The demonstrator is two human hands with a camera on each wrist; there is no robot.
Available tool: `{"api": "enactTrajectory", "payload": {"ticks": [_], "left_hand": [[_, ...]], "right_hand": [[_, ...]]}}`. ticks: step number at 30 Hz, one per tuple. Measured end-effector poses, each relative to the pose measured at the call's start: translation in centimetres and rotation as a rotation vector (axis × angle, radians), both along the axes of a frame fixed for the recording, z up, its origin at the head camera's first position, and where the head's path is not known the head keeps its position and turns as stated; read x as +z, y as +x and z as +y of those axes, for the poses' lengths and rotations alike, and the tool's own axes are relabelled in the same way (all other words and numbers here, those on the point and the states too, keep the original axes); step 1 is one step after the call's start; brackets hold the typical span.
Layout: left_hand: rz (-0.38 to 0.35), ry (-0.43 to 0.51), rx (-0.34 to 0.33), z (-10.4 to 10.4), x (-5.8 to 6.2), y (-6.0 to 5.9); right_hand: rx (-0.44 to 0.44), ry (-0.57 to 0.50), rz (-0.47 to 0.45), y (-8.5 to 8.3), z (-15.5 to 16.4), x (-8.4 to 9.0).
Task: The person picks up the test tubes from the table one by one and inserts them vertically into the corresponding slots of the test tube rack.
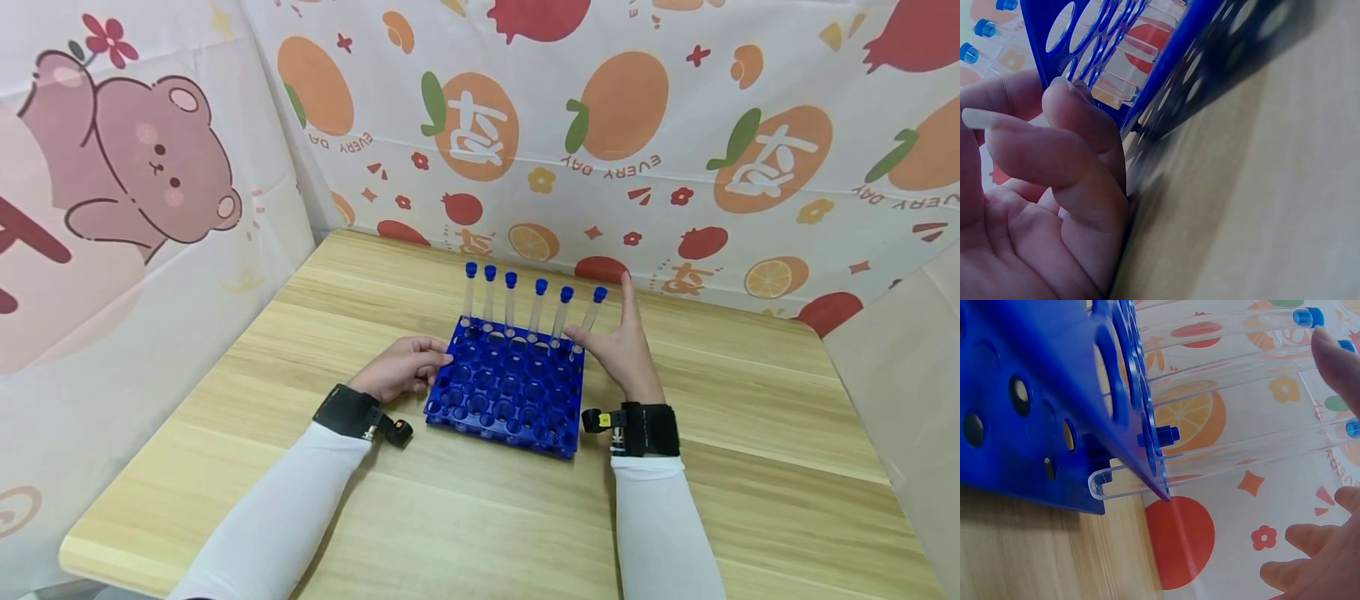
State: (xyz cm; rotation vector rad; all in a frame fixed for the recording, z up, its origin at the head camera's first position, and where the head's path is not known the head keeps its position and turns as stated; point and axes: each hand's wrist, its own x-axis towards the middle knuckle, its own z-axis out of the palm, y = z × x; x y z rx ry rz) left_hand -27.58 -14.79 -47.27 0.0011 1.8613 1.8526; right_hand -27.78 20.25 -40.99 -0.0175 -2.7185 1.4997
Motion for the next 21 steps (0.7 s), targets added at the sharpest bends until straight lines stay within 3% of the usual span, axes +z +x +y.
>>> {"api": "enactTrajectory", "payload": {"ticks": [10,21], "left_hand": [[0.008,-0.001,-0.001,0.08,-0.19,-0.13],[-0.008,0.0,0.011,0.02,-0.27,-0.23]], "right_hand": [[0.023,-0.058,0.067,-0.13,0.11,-0.46],[-0.014,-0.126,0.176,0.02,-0.07,-0.29]]}}
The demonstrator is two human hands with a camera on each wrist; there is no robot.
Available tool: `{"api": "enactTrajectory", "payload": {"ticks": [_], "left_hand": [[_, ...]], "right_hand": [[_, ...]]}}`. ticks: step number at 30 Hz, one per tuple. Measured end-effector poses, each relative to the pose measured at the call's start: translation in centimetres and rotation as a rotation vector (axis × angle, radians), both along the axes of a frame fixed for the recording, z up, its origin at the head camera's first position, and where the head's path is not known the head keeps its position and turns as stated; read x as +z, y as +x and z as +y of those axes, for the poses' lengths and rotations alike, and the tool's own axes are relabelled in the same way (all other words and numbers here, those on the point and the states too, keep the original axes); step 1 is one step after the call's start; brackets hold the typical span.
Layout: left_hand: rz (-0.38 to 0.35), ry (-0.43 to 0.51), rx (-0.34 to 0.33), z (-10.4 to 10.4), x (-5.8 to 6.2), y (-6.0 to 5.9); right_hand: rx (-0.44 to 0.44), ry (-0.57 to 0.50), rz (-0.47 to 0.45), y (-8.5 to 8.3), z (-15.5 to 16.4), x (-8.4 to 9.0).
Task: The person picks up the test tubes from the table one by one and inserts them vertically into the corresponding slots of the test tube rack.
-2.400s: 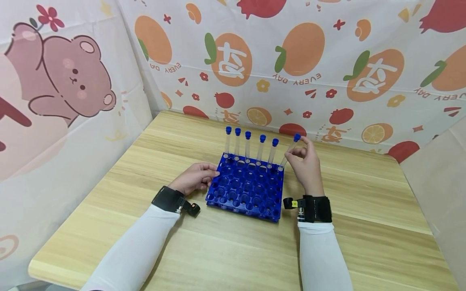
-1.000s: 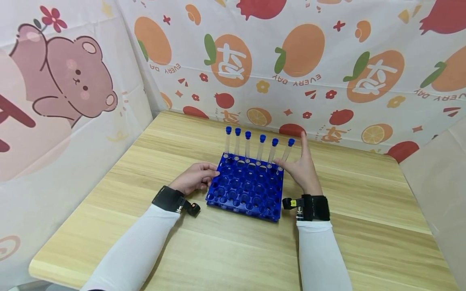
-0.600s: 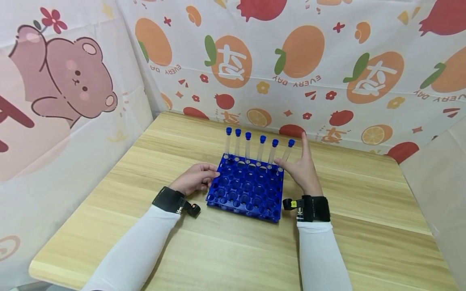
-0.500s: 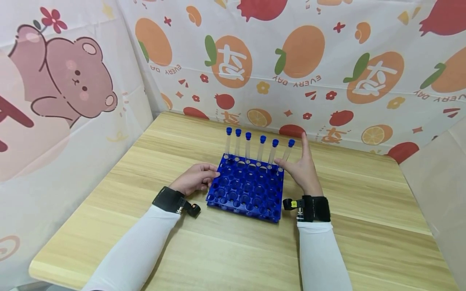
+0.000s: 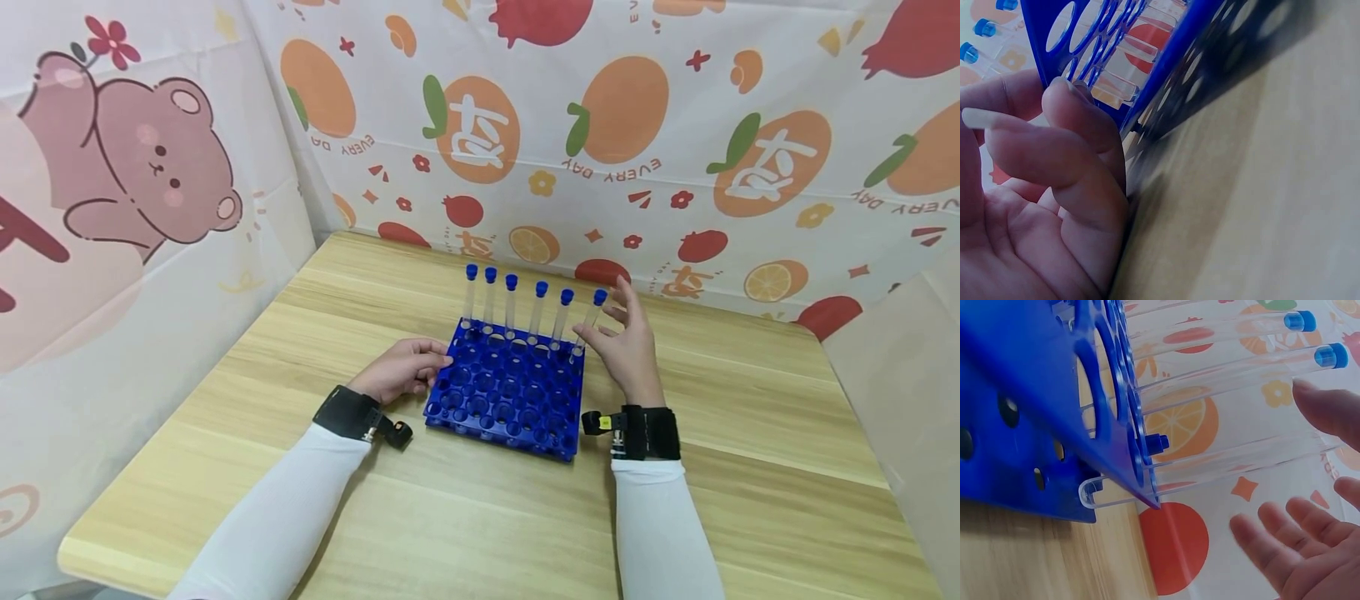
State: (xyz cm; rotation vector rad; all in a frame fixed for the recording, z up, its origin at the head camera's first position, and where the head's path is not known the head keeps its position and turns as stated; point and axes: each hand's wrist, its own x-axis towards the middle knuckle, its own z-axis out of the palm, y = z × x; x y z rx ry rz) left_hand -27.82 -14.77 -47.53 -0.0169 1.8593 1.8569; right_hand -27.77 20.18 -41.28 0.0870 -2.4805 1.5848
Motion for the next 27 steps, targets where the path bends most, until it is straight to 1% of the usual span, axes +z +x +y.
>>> {"api": "enactTrajectory", "payload": {"ticks": [4,7,11,14,19,27], "left_hand": [[0.008,-0.006,-0.003,-0.03,0.15,0.07],[0.014,-0.008,-0.001,-0.07,0.14,0.21],[0.004,-0.007,-0.007,-0.11,-0.01,0.48],[0.014,-0.004,-0.014,-0.14,0.05,0.59],[0.032,-0.002,-0.005,-0.11,0.33,0.5],[0.017,-0.004,-0.005,-0.02,0.2,0.47]], "right_hand": [[-0.008,-0.032,0.041,0.07,-0.27,0.02],[-0.025,-0.017,0.076,0.05,-0.52,-0.25],[-0.074,0.012,0.083,0.28,-0.71,-0.74],[-0.094,0.021,0.079,0.47,-0.7,-0.82],[-0.076,0.016,0.078,0.44,-0.72,-0.43],[-0.062,0.016,0.069,0.32,-0.57,-0.63]]}}
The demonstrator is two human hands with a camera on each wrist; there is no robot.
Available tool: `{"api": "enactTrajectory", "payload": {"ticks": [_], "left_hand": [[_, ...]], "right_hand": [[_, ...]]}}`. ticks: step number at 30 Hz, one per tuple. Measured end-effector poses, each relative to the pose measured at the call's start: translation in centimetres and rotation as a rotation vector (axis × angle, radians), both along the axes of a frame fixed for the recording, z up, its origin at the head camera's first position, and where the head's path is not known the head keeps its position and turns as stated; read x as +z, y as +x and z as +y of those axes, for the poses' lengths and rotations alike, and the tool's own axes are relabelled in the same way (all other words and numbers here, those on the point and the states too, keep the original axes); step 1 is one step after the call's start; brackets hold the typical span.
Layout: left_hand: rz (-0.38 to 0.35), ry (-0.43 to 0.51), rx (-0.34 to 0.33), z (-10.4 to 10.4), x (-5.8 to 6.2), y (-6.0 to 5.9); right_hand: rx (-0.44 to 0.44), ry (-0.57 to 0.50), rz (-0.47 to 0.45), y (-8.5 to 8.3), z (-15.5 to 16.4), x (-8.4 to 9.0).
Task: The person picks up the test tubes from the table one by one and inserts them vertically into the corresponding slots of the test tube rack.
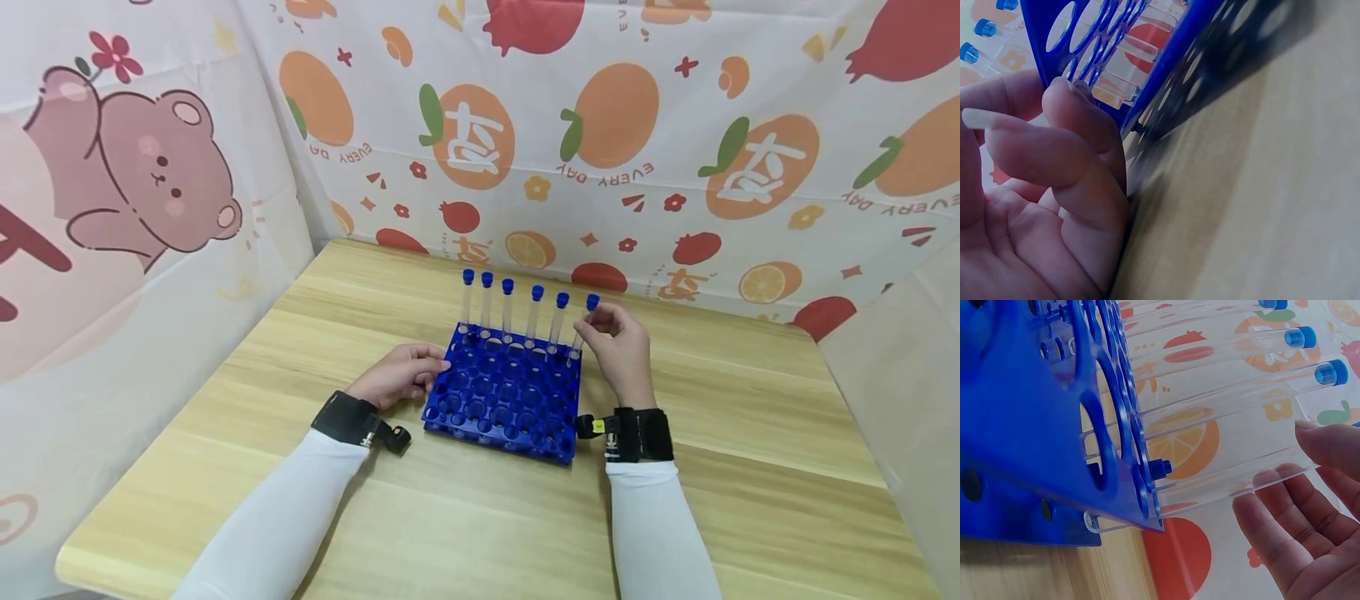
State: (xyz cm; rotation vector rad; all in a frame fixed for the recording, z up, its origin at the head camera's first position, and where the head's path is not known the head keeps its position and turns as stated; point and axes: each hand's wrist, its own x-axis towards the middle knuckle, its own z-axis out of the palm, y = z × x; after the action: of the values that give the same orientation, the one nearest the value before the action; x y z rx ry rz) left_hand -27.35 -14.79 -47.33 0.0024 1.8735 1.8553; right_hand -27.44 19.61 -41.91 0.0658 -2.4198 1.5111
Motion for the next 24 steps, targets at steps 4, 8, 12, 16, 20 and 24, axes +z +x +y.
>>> {"api": "enactTrajectory", "payload": {"ticks": [4,8,12,16,20,24], "left_hand": [[0.0,0.005,-0.003,0.08,-0.16,-0.16],[-0.001,0.004,-0.001,0.12,-0.24,-0.25],[0.0,0.014,0.003,0.09,-0.32,-0.23],[-0.004,0.025,-0.008,0.0,-0.33,-0.17],[0.0,0.03,0.001,-0.14,-0.24,-0.24],[-0.002,0.027,0.006,-0.17,-0.34,-0.35]], "right_hand": [[0.011,0.014,-0.033,-0.03,0.19,-0.15],[0.018,0.025,-0.058,-0.07,0.16,-0.18],[0.032,0.008,-0.072,0.01,0.03,-0.21],[0.064,-0.017,-0.093,0.01,-0.02,-0.29],[0.077,-0.023,-0.089,-0.25,-0.06,-0.25],[0.084,-0.01,-0.089,-0.41,-0.12,-0.13]]}}
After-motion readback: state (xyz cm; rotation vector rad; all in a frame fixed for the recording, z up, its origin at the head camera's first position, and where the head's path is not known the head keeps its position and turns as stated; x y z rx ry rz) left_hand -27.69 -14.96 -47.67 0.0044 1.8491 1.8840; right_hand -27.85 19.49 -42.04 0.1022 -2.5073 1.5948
